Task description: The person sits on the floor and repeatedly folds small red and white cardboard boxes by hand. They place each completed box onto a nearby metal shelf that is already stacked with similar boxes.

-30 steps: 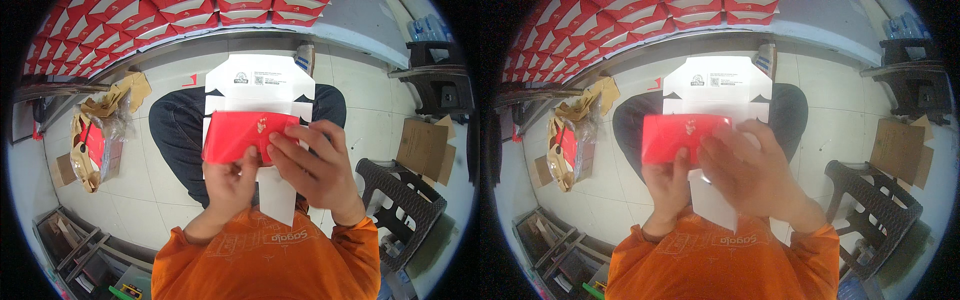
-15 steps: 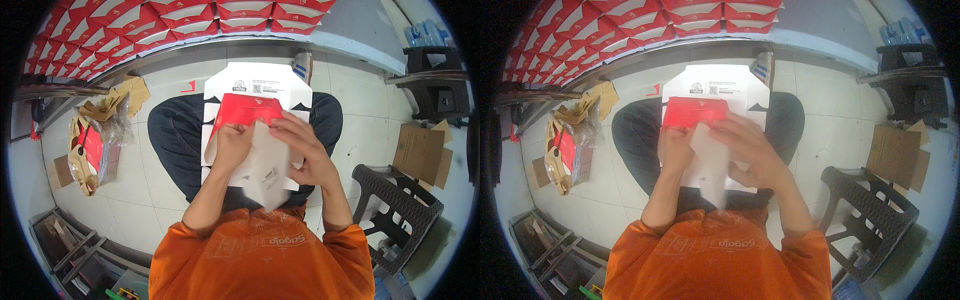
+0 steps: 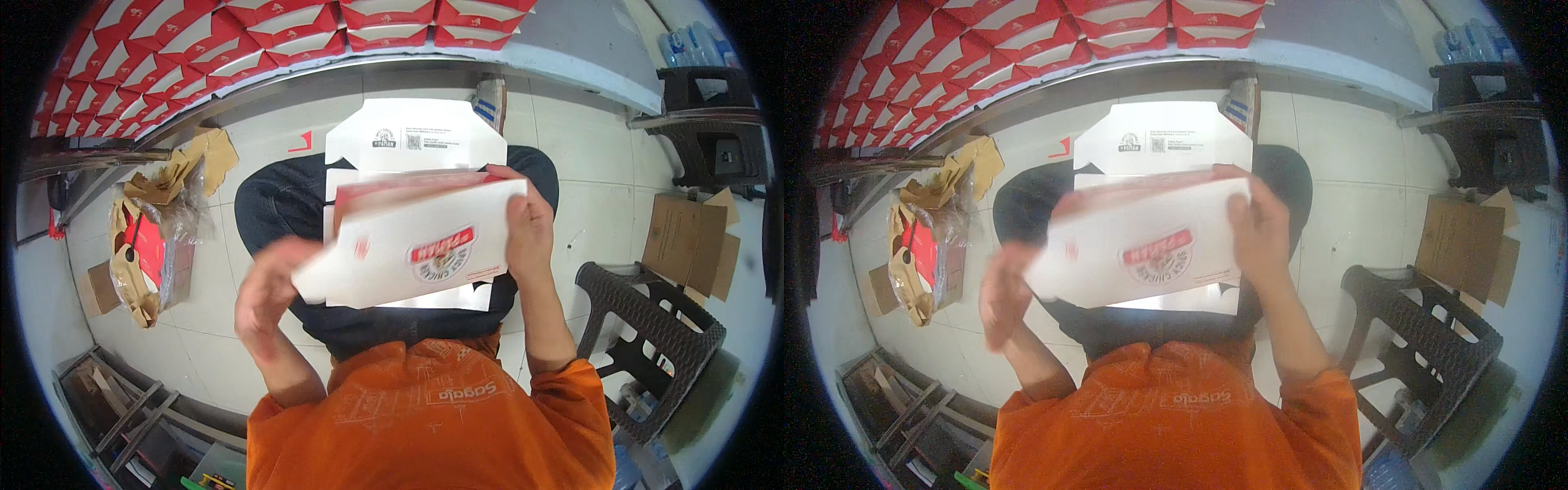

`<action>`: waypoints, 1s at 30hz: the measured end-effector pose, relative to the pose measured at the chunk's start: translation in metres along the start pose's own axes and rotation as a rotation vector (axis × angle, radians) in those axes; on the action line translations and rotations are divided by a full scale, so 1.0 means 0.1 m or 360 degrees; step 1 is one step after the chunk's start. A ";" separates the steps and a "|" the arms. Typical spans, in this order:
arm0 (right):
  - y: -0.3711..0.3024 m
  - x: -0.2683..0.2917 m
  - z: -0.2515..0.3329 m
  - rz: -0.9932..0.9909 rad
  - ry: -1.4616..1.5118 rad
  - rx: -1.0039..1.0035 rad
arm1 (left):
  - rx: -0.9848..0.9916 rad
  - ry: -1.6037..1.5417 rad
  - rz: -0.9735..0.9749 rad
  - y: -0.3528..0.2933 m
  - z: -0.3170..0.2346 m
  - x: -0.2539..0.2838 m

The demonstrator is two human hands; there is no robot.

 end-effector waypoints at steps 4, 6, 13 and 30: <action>-0.14 -0.42 -0.16 0.0063 0.0628 -0.0789 | -0.0278 0.0213 -0.0794 0.25 0.16 -0.33; -0.12 -0.37 -0.29 0.0373 0.0447 -0.0663 | -0.0316 -0.0225 -0.0973 0.38 0.19 -0.43; -0.17 -0.47 -0.17 0.0310 0.0456 -0.0563 | -0.0357 -0.0774 -0.0750 -0.21 0.86 -0.16; -0.29 -0.66 0.44 -0.0078 -0.0569 0.1019 | 0.0621 -0.0402 -0.0163 0.20 0.45 -0.53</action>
Point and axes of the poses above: each hand's wrist, its own y-axis towards the middle knuckle, its own x-axis out of the back of the hand, z = x × y, the point moved 3 cm from there along y, towards the middle knuckle, and after that the axes turned 13 degrees about -y, right-handed, at the moved point
